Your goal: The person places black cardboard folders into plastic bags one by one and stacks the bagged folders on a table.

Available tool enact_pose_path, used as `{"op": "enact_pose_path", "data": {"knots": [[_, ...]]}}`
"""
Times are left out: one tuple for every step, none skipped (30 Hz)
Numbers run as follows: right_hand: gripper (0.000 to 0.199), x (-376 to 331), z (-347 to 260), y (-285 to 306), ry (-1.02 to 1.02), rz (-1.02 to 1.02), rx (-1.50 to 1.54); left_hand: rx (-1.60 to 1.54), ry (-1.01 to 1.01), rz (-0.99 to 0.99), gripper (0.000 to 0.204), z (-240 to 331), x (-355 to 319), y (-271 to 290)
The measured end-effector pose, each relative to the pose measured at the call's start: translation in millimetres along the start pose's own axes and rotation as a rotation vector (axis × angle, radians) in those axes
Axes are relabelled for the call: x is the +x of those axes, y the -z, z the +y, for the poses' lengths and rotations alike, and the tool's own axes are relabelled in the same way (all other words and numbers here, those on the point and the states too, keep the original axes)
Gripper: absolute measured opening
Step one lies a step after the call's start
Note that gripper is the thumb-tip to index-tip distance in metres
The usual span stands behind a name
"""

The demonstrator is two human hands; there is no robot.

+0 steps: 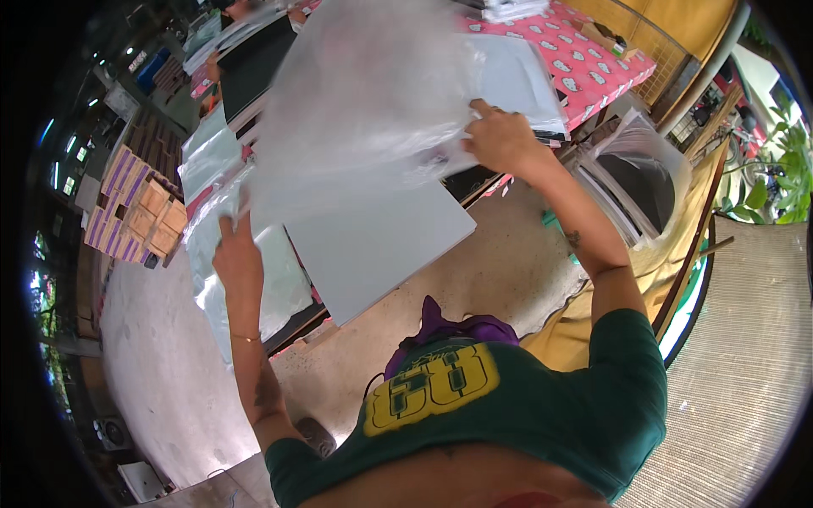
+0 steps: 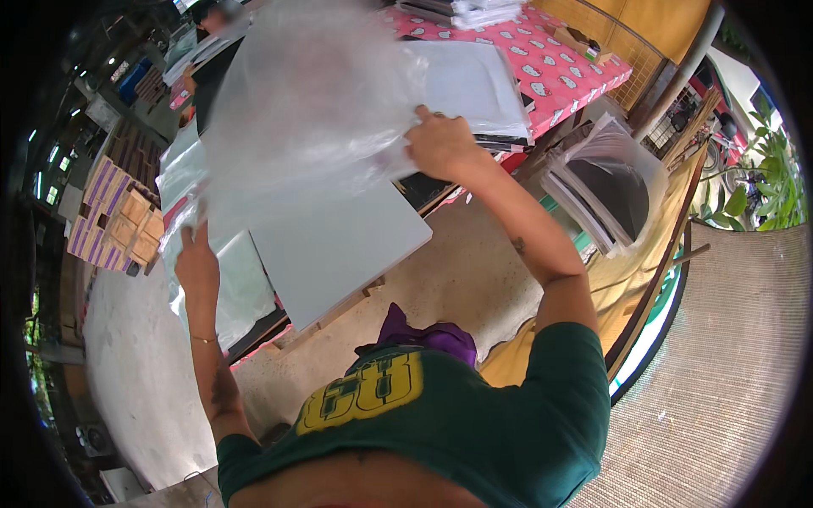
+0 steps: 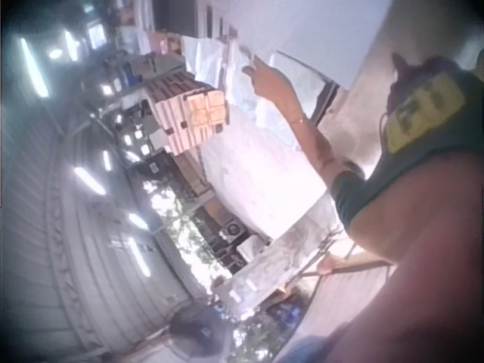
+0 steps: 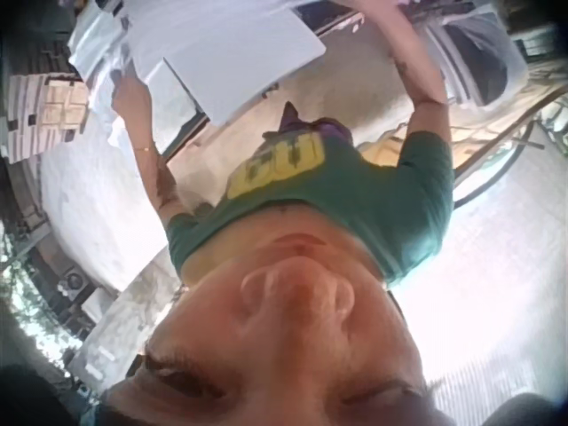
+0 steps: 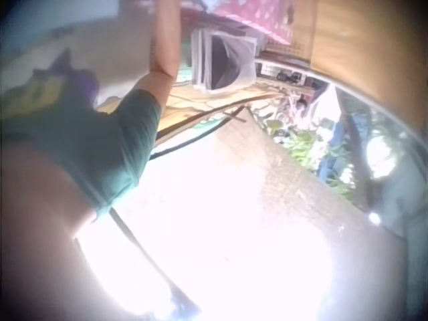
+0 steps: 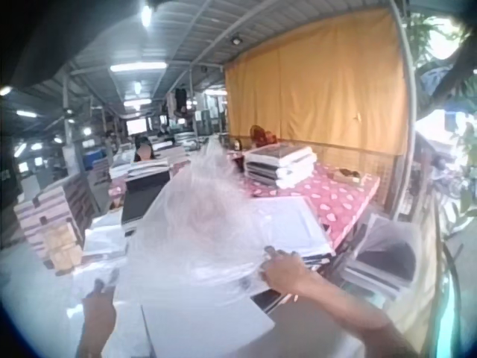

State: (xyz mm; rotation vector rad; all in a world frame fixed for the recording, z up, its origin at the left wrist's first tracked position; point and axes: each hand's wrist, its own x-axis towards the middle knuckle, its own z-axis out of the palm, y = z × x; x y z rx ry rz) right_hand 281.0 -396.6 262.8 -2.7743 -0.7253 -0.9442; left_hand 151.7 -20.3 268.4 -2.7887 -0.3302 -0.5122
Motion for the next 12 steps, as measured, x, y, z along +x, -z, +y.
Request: {"op": "enact_pose_path", "data": {"knots": [[0.025, 1, 5, 2, -0.088, 0.071, 0.103, 0.011, -0.004, 0.067, 0.047, -8, -10, -18], [0.026, 5, 9, 4, -0.17, 0.144, 0.209, 0.024, -0.002, 0.134, 0.046, -14, -22, -35], [0.031, -2, -9, 11, -0.07, 0.221, 0.138, 0.025, -0.016, 0.188, 0.046, -17, -29, -48], [0.037, -15, -29, 9, 0.043, 0.019, 0.229, 0.018, 0.067, 0.039, 0.044, -22, -34, -47], [0.039, -30, -34, -1, 0.126, -0.094, 0.196, 0.008, 0.141, -0.106, 0.043, -26, -35, -45], [0.041, -38, -32, -14, 0.225, -0.197, 0.16, -0.003, 0.231, -0.243, 0.042, -31, -37, -43], [0.041, -42, -23, -17, 0.176, -0.334, 0.155, 0.056, 0.111, -0.016, 0.033, -47, -41, -42], [0.042, -46, -10, -19, 0.126, -0.471, 0.152, -0.124, -0.049, 0.066, 0.018, -64, -44, -37], [0.043, -45, 0, -23, 0.082, -0.607, 0.151, -0.405, -0.203, 0.054, 0.018, -64, -40, -7], [0.042, -41, 7, -24, 0.076, -0.672, 0.33, -0.685, -0.357, 0.036, 0.019, -62, -40, 17], [0.042, -33, 14, -26, 0.076, -0.73, 0.521, -1.334, -0.401, 0.022, 0.019, -72, -43, 20], [0.041, -20, 21, -27, 0.077, -0.794, 0.704, -1.332, -0.391, 0.023, 0.019, -74, -48, 22]]}}
